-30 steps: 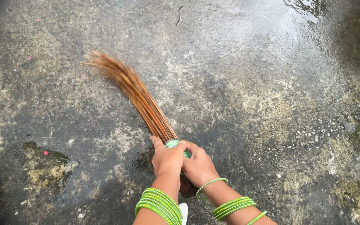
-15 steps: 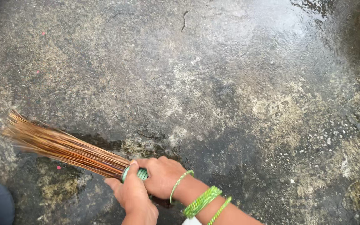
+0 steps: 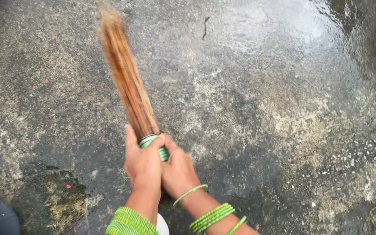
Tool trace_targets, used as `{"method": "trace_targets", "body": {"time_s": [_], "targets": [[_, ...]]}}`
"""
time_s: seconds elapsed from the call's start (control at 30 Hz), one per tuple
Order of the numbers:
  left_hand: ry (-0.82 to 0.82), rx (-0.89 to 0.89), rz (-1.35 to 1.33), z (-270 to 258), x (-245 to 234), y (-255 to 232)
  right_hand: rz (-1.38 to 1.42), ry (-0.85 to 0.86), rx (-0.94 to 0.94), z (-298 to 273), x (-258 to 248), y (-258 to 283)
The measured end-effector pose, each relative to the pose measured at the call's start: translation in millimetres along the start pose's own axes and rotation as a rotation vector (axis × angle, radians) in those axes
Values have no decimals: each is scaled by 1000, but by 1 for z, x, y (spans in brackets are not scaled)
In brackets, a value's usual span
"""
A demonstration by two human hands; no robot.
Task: The person sweeps water and debris across a concrete floor using a broom and handles a bucket.
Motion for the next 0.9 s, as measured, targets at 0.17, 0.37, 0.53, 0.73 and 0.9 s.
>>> {"method": "trace_targets", "body": {"time_s": [0.17,0.37,0.53,0.73,0.9], "targets": [[-275,-18,27,-4,-50,34,-166,316,17,-7,38,23],[-239,-296,-397,10,-44,79,-501,389,-95,19,56,10],[86,-230,215,31,-7,32,-38,149,151,29,30,-41],[182,-137,305,11,14,-21,86,-34,126,23,2,-35],[-38,-137,150,-17,7,-29,119,175,-147,28,-6,-7]]}}
Point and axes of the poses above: each hand's wrist, its own z-axis towards the middle knuckle, its own x-axis out of the palm, y = z × x, the point moved 8 cm from there along z, towards the middle knuckle, and after that the axes turned 8 degrees about y, right-handed, at the moved point
